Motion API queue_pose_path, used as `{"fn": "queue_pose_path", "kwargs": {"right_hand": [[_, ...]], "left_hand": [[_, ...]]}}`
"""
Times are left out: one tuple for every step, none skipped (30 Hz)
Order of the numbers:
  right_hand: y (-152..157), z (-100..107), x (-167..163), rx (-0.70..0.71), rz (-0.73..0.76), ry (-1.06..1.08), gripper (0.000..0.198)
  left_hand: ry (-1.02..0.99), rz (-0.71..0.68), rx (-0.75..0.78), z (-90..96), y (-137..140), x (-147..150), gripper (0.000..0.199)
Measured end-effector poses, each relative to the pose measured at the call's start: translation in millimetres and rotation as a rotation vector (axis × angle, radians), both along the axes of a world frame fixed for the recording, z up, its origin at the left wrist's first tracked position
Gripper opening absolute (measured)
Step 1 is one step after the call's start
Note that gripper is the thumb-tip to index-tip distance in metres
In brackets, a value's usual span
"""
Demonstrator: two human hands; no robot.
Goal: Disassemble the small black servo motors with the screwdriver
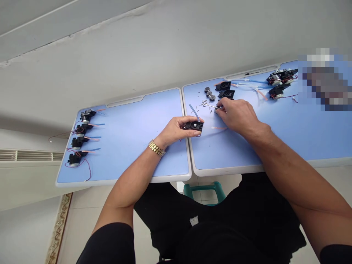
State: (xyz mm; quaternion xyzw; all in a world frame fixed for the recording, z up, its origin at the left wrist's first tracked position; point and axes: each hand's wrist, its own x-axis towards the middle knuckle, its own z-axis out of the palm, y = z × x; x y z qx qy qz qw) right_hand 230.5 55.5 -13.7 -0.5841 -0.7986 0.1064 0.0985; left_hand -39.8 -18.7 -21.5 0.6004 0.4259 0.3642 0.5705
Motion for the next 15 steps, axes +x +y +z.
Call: {"fn": "queue_pose_path", "kwargs": {"right_hand": [[-0.3,-0.2,-2.3,0.005,0.007,0.002,0.029],[-0.2,-0.5,-4.5,0.012,0.011,0.005,0.03],[0.6,-0.9,-6.4,0.021,0.012,0.007,0.031],[1.9,-1.6,-8.1,0.031,0.011,0.01,0.032],[3.7,-2.3,-9.7,0.038,0.011,0.011,0.033],[5.9,-3.1,-11.1,0.042,0.012,0.015,0.034],[8.4,-3.7,-12.3,0.044,0.01,0.024,0.036],[10.8,-4.1,-13.2,0.046,0.009,0.037,0.038],[12.9,-4.0,-13.5,0.048,0.005,0.056,0.04],[14.6,-3.5,-12.9,0.047,-0.001,0.079,0.041],[15.7,-2.5,-11.4,0.045,-0.009,0.108,0.041],[16.2,-1.0,-8.6,0.043,-0.018,0.138,0.041],[16.2,0.8,-4.7,0.043,-0.028,0.166,0.039],[15.9,2.6,0.1,0.048,-0.04,0.193,0.038],[15.5,4.3,5.5,0.058,-0.053,0.213,0.037]], "left_hand": [[-0.004,0.002,0.005,-0.2,0.0,0.2,0.059],[-0.006,0.003,0.006,-0.4,0.0,0.4,0.059],[-0.009,0.004,0.003,-0.5,0.1,0.7,0.058],[-0.014,0.006,-0.003,-0.4,0.1,1.0,0.057],[-0.021,0.008,-0.01,-0.2,0.1,1.3,0.057],[-0.029,0.01,-0.017,0.0,0.2,1.6,0.057],[-0.036,0.012,-0.023,0.2,0.2,1.8,0.057],[-0.041,0.015,-0.028,0.3,0.2,2.0,0.057],[-0.046,0.017,-0.032,0.4,0.2,2.2,0.058],[-0.052,0.018,-0.034,0.4,0.2,2.2,0.058],[-0.06,0.019,-0.035,0.5,0.3,2.2,0.059],[-0.067,0.019,-0.037,0.6,0.3,2.2,0.058],[-0.073,0.018,-0.04,0.8,0.4,2.1,0.058],[-0.077,0.018,-0.046,1.2,0.4,2.1,0.058],[-0.077,0.017,-0.054,1.7,0.4,2.1,0.058]]}}
